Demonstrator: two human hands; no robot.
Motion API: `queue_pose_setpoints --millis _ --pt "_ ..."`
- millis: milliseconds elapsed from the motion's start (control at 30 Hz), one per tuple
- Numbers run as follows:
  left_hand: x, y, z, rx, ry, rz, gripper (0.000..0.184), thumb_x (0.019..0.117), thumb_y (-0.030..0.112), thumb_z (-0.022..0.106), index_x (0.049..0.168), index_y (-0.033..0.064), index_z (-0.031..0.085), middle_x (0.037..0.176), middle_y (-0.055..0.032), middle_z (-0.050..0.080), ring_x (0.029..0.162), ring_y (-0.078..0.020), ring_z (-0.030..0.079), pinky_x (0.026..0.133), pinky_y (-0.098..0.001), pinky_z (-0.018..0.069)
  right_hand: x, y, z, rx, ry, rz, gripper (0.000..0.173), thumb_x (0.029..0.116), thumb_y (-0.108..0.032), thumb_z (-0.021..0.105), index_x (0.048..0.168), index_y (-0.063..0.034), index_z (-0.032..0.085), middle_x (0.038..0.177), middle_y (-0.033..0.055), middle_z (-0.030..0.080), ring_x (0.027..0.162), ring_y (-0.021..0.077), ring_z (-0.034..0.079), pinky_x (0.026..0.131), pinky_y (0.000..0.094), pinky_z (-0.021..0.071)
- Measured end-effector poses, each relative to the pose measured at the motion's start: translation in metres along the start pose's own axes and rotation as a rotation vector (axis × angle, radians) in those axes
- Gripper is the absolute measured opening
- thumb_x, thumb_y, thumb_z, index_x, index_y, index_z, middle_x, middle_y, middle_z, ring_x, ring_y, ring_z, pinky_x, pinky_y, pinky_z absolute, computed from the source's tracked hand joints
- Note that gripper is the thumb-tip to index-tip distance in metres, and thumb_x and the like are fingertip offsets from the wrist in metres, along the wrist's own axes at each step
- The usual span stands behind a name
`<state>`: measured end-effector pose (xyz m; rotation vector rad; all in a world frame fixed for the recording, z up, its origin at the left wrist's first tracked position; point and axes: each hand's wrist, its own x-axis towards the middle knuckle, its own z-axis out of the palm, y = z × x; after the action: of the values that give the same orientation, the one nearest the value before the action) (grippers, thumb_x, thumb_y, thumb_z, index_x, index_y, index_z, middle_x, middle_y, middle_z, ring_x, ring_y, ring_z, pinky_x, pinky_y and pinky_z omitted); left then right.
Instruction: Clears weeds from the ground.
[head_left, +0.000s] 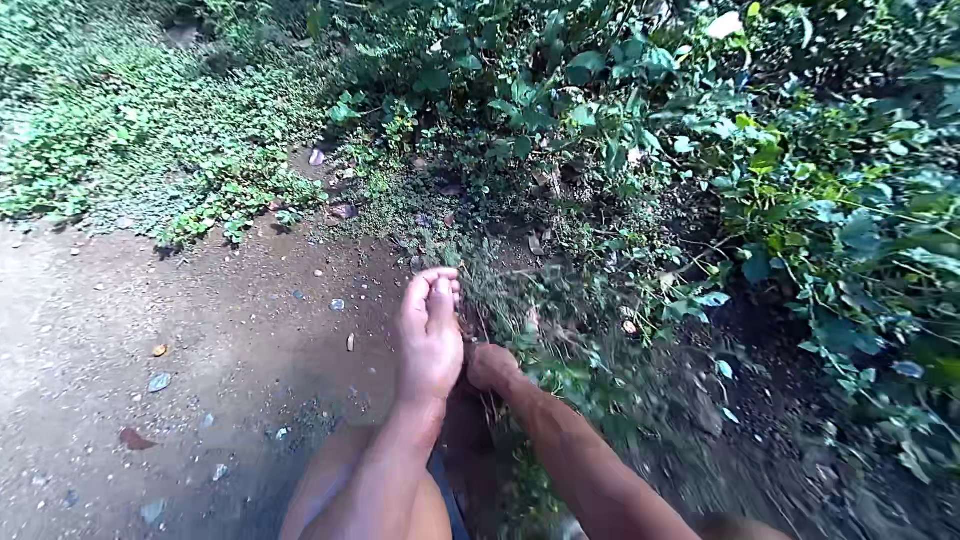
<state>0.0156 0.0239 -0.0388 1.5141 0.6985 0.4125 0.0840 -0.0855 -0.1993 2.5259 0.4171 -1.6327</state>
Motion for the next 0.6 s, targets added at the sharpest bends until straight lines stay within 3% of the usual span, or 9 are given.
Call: queue_pose_setpoints --millis 67,100,167,233,333,467,600 --pt "-0.033 0.001 0.003 -0.072 -0.054 -0.159 0.032 0.1122 0.02 0.037 0.129 0.0033 0.058 0.11 -0.0053 0.064 0.094 -0.0084 0.064 0.084 -0.0275 0.053 -0.053 0.067 0.049 0.056 -0.062 0.102 0.05 0.0974 -0.026 0.059 0.141 -0.0025 0.054 0.139 0.0236 0.06 0.129 0.0415 0.058 0.101 0.0655 0.0465" --pt "-0.041 0.016 0.014 -0.183 -0.04 -0.21 0.03 0.1128 0.022 0.037 0.129 0.0077 0.057 0.107 -0.0018 0.061 0.091 -0.0073 0.062 0.08 -0.0252 0.0518 -0.07 0.102 0.028 0.094 0.038 0.146 0.053 0.0973 -0.027 0.06 0.144 -0.0037 0.051 0.138 0.0244 0.06 0.128 0.0429 0.059 0.101 0.0666 0.0466" --pt "-0.052 0.065 0.024 -0.452 -0.054 -0.185 0.025 0.1121 0.017 0.036 0.121 0.0087 0.058 0.098 -0.0002 0.061 0.085 -0.0095 0.064 0.075 -0.0269 0.056 -0.103 0.148 -0.074 0.162 0.357 0.137 0.053 0.1004 -0.027 0.059 0.146 -0.0023 0.049 0.134 0.0289 0.061 0.124 0.0479 0.059 0.101 0.0697 0.0448" --pt "-0.072 0.095 0.028 -0.56 -0.206 0.01 0.03 0.1105 0.014 0.032 0.122 0.0084 0.059 0.102 0.0003 0.066 0.09 -0.0101 0.067 0.08 -0.0284 0.0585 -0.156 0.193 -0.162 0.19 0.719 0.168 0.048 0.0998 -0.027 0.063 0.137 0.0028 0.055 0.119 0.0367 0.064 0.112 0.057 0.061 0.089 0.078 0.0452" --pt "-0.074 0.131 0.034 -0.471 -0.287 0.213 0.029 0.113 0.022 0.034 0.128 0.0152 0.058 0.106 0.0054 0.066 0.091 -0.0052 0.066 0.077 -0.0224 0.057 -0.25 0.227 -0.232 0.172 1.115 0.269 0.05 0.1004 -0.029 0.055 0.132 0.0095 0.049 0.119 0.0461 0.057 0.113 0.0674 0.055 0.081 0.0843 0.0393" --pt "-0.088 0.142 0.052 -0.46 -0.317 0.236 0.028 0.1136 0.026 0.035 0.13 0.0173 0.056 0.104 0.0051 0.066 0.092 -0.0071 0.068 0.078 -0.0231 0.0586 -0.326 0.285 -0.229 0.107 1.325 0.375 0.05 0.0994 -0.027 0.047 0.13 0.0123 0.046 0.121 0.0465 0.055 0.118 0.0674 0.052 0.085 0.0836 0.0369" --pt "-0.093 0.102 0.067 -0.407 -0.26 0.16 0.027 0.1129 0.021 0.035 0.123 0.0137 0.058 0.099 0.0042 0.066 0.089 -0.0082 0.068 0.08 -0.0268 0.059 -0.324 0.34 -0.161 0.048 1.136 0.477 0.04 0.1039 -0.02 0.051 0.129 0.0103 0.048 0.108 0.0474 0.059 0.106 0.0706 0.056 0.08 0.0838 0.0395"
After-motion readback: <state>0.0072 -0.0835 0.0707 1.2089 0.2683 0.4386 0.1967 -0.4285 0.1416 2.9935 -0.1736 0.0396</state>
